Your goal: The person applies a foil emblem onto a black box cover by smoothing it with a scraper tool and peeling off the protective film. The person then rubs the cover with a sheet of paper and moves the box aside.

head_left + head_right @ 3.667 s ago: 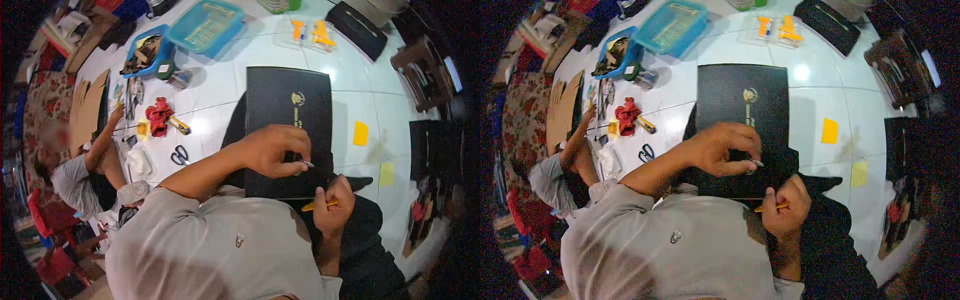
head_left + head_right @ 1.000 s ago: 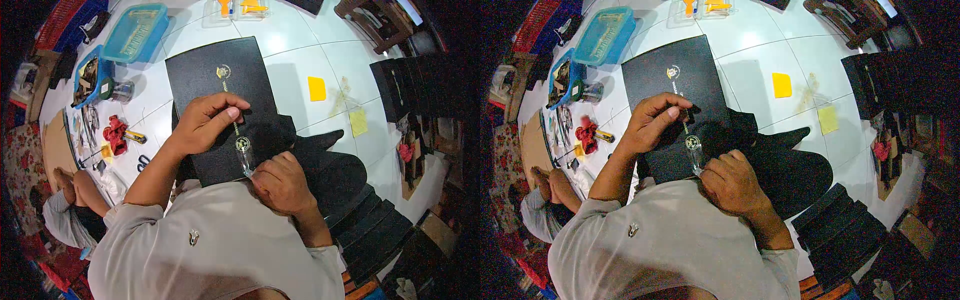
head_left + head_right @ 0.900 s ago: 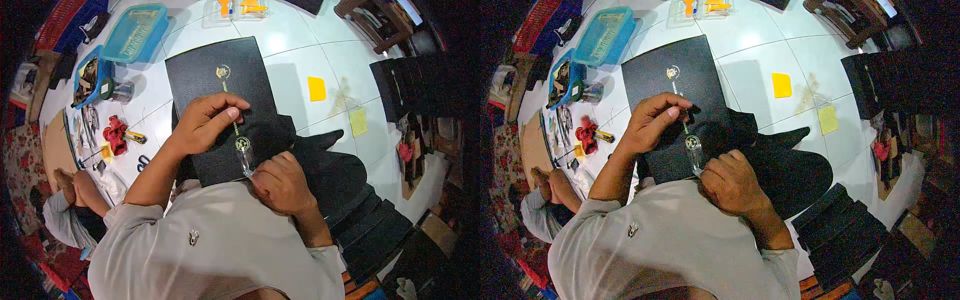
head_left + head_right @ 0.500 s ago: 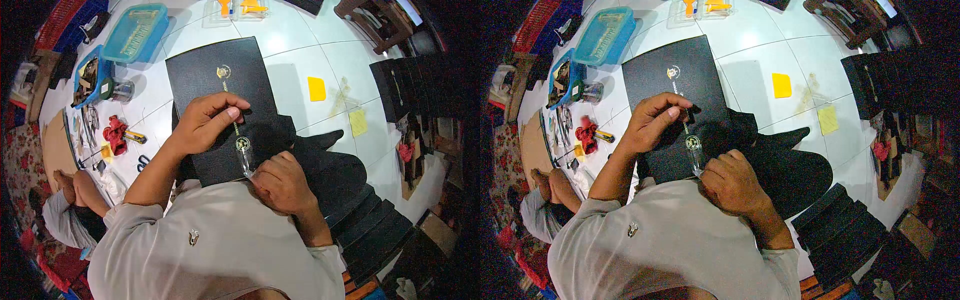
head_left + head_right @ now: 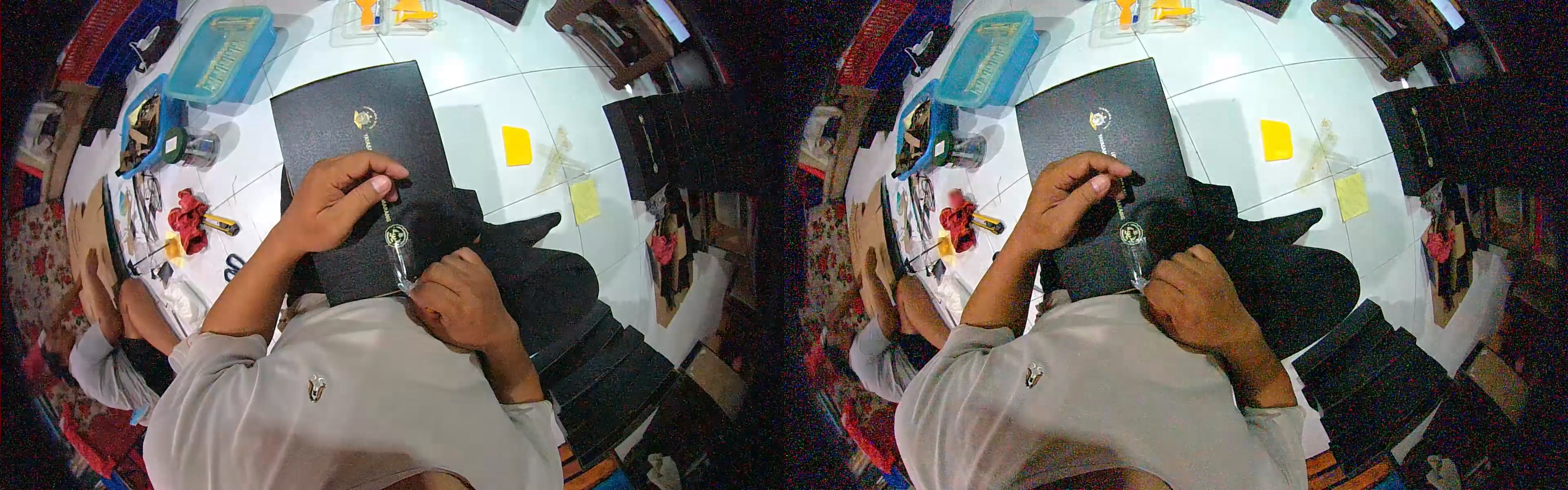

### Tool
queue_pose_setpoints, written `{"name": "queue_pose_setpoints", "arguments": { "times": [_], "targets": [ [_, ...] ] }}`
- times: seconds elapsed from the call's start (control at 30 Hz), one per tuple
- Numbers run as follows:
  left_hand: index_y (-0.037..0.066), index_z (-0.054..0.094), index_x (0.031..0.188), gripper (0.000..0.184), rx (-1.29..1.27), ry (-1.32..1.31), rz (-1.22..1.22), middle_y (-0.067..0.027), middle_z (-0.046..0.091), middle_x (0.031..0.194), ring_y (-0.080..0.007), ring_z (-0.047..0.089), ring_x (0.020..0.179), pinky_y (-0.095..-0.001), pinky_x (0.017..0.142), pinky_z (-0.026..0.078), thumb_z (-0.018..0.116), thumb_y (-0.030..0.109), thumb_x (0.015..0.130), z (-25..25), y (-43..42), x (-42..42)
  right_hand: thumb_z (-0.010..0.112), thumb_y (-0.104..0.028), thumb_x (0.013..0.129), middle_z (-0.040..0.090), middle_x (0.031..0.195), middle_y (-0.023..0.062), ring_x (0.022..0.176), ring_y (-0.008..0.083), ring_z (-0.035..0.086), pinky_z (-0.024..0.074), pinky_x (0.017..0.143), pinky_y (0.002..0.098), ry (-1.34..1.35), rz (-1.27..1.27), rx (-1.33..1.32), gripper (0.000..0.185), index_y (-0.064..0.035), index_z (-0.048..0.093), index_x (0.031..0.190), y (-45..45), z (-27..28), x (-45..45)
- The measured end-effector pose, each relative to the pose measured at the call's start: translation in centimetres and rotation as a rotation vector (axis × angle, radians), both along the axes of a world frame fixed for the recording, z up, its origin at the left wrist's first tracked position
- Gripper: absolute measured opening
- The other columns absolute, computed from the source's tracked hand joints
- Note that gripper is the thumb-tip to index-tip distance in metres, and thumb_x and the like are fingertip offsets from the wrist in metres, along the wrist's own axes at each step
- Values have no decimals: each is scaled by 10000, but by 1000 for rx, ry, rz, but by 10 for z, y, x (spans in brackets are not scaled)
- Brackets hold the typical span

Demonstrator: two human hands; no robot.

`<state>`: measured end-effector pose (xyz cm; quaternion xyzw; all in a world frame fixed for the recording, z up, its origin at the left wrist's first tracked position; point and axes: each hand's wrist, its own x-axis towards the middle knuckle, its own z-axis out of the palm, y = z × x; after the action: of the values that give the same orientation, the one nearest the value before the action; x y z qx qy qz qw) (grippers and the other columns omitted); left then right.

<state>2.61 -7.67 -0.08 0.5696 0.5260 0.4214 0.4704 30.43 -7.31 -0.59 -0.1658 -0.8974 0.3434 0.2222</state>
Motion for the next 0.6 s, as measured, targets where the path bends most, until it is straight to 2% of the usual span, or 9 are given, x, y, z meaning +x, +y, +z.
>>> {"name": "queue_pose_setpoints", "arguments": {
  "times": [0.6],
  "targets": [
    [-7,733,1248,257,-7,10,-3,-80,759,982,-149,716,942,-316,864,558,611,179,1120,1,-1,0,829,-111,767,653,877,48,798,271,626,457,757,428,20,19,-16,154,-106,710,866,1,-2,2]
  ]
}}
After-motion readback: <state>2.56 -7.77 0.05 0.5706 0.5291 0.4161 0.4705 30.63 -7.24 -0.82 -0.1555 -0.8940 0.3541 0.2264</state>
